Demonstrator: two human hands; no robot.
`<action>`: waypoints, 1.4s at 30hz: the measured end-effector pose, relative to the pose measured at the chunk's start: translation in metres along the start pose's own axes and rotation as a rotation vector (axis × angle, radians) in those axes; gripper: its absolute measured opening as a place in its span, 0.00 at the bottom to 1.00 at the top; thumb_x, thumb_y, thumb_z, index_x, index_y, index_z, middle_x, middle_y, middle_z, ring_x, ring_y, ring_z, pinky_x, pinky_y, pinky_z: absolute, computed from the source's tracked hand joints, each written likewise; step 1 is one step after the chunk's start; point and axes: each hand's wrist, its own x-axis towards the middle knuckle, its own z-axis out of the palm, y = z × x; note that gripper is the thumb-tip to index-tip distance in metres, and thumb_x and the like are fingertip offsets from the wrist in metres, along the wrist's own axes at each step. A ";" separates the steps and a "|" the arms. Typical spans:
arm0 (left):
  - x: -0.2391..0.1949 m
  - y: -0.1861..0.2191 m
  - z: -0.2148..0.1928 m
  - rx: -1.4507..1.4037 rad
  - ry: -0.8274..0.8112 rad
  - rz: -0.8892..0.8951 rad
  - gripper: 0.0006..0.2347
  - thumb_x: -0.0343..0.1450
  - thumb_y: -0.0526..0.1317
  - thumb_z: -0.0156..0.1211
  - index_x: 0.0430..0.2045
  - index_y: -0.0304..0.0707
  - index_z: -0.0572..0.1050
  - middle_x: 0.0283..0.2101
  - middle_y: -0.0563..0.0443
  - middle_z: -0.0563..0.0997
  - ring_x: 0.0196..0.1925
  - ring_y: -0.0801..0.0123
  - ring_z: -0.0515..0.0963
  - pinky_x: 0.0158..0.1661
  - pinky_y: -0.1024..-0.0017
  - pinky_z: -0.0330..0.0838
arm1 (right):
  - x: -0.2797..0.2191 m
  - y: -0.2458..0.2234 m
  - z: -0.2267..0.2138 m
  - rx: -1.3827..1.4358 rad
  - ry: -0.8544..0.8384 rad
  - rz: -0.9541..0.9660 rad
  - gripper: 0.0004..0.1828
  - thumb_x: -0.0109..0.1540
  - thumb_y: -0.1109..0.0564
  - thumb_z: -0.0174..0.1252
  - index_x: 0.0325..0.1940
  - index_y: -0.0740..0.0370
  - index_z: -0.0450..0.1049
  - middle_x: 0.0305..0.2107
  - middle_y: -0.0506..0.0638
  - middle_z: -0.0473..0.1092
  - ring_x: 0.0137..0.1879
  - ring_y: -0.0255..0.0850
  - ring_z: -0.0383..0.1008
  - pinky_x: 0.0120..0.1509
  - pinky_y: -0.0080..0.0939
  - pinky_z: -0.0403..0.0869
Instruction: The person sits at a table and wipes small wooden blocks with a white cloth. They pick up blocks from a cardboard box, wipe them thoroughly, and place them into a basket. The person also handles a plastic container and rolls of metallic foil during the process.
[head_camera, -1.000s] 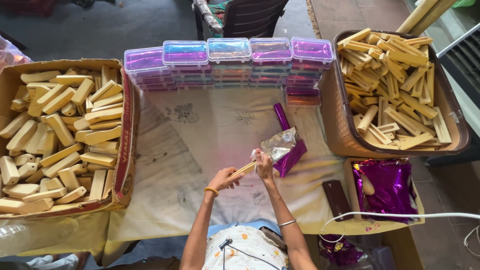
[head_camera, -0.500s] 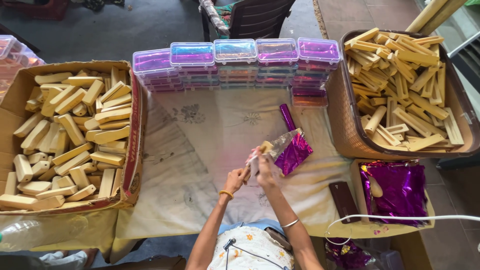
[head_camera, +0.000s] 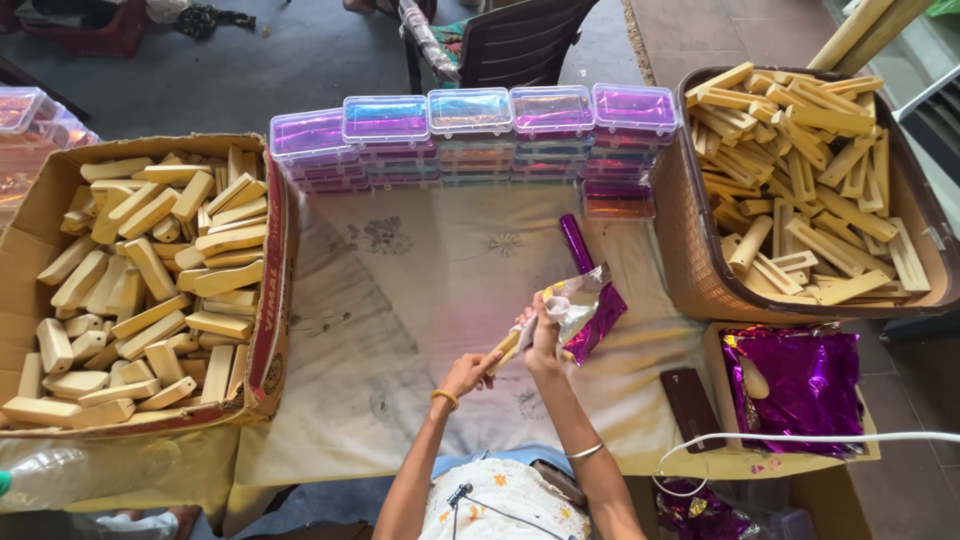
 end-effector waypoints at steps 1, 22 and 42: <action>-0.006 0.008 0.000 0.001 -0.002 0.005 0.24 0.76 0.58 0.54 0.30 0.34 0.83 0.21 0.50 0.83 0.22 0.75 0.78 0.30 0.72 0.73 | 0.003 -0.005 -0.004 0.000 -0.001 -0.006 0.13 0.64 0.47 0.64 0.42 0.55 0.71 0.22 0.41 0.63 0.28 0.33 0.64 0.38 0.37 0.70; -0.050 0.068 0.003 0.279 0.471 0.840 0.16 0.66 0.34 0.69 0.48 0.48 0.81 0.60 0.53 0.77 0.43 0.57 0.85 0.41 0.67 0.81 | 0.016 0.027 -0.038 0.470 0.037 0.145 0.18 0.64 0.40 0.64 0.33 0.49 0.65 0.22 0.40 0.63 0.30 0.32 0.65 0.45 0.39 0.71; 0.008 0.003 0.021 -1.189 -0.170 -0.232 0.18 0.74 0.54 0.59 0.51 0.43 0.74 0.42 0.49 0.84 0.26 0.86 0.82 0.17 0.89 0.65 | -0.015 -0.002 0.000 0.012 -0.192 0.045 0.19 0.62 0.42 0.68 0.33 0.51 0.65 0.24 0.41 0.64 0.32 0.34 0.68 0.48 0.42 0.73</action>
